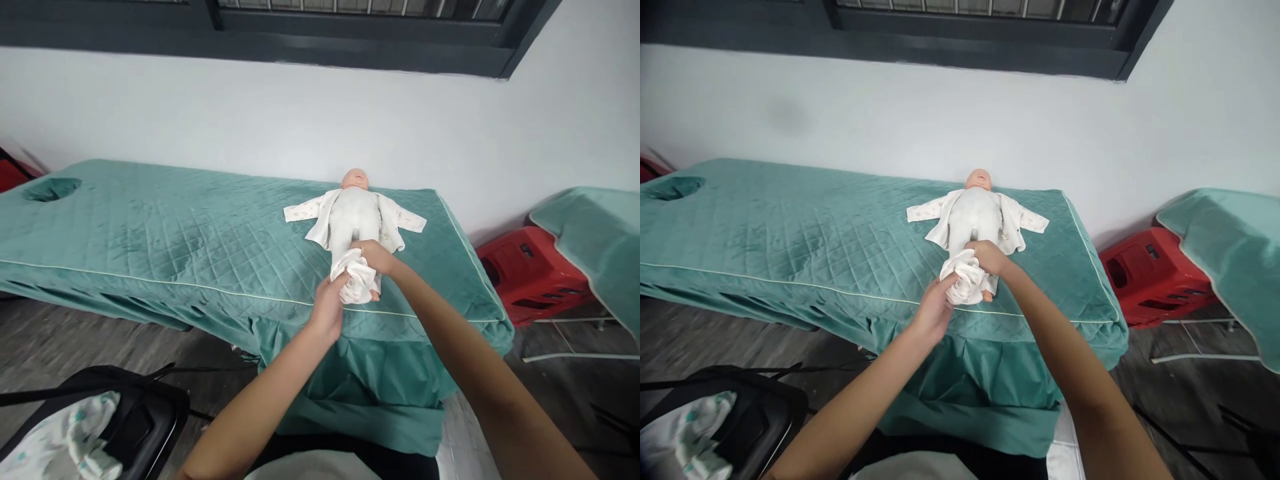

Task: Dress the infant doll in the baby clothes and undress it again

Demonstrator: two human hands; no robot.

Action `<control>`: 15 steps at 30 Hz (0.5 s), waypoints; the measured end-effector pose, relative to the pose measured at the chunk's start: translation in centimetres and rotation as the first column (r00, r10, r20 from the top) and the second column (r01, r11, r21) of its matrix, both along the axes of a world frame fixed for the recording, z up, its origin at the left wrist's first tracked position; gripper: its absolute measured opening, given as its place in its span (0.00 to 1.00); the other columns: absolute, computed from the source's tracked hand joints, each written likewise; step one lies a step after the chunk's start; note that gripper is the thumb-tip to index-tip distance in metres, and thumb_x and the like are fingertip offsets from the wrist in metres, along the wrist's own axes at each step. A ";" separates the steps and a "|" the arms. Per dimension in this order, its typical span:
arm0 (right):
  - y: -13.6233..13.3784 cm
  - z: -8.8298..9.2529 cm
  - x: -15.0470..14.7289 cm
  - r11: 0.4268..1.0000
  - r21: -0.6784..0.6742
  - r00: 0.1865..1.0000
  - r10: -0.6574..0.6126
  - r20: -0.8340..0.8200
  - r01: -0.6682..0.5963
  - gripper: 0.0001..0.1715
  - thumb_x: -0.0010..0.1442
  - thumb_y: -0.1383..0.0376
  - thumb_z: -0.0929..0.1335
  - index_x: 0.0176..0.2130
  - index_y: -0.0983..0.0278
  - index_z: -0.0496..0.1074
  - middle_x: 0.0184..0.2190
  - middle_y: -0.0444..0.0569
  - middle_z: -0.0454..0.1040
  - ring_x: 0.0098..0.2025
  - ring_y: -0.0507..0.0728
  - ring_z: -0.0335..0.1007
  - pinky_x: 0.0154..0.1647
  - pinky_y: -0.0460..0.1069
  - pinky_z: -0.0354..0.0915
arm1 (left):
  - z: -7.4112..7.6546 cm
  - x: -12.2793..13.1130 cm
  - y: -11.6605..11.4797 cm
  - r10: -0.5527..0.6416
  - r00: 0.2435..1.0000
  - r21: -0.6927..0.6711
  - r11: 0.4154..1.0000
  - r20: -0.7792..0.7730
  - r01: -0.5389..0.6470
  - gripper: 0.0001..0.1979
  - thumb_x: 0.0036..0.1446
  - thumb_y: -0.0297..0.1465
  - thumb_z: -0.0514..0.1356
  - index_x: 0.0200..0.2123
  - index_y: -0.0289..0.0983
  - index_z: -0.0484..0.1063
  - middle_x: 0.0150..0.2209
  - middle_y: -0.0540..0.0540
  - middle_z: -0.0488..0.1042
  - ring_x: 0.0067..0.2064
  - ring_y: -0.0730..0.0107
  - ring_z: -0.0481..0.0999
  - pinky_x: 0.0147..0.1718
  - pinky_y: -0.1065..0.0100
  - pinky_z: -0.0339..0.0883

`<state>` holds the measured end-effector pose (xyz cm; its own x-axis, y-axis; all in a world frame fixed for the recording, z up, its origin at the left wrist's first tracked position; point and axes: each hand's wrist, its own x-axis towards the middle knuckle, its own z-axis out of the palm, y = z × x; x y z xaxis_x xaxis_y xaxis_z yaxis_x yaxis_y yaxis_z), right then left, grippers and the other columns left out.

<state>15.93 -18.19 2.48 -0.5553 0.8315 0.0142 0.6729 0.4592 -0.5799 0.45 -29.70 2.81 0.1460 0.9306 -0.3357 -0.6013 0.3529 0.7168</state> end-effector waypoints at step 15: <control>-0.9 1.8 -1.4 0.997 -0.020 0.900 0.073 0.430 -0.071 0.10 0.52 0.66 0.71 0.37 0.63 0.80 0.39 0.51 0.83 0.40 0.59 0.75 0.32 0.48 0.53 | -7.7 -1.1 -3.1 0.291 0.931 0.119 0.956 -0.222 -0.270 0.12 0.48 0.33 0.69 0.37 0.38 0.77 0.39 0.49 0.81 0.42 0.65 0.77 0.45 0.67 0.67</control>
<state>14.55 -19.09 4.33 -0.5648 0.7887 -0.2427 0.8225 0.5142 -0.2430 -0.62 -32.80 -4.90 -0.1983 0.9485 -0.2469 -0.4779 0.1264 0.8693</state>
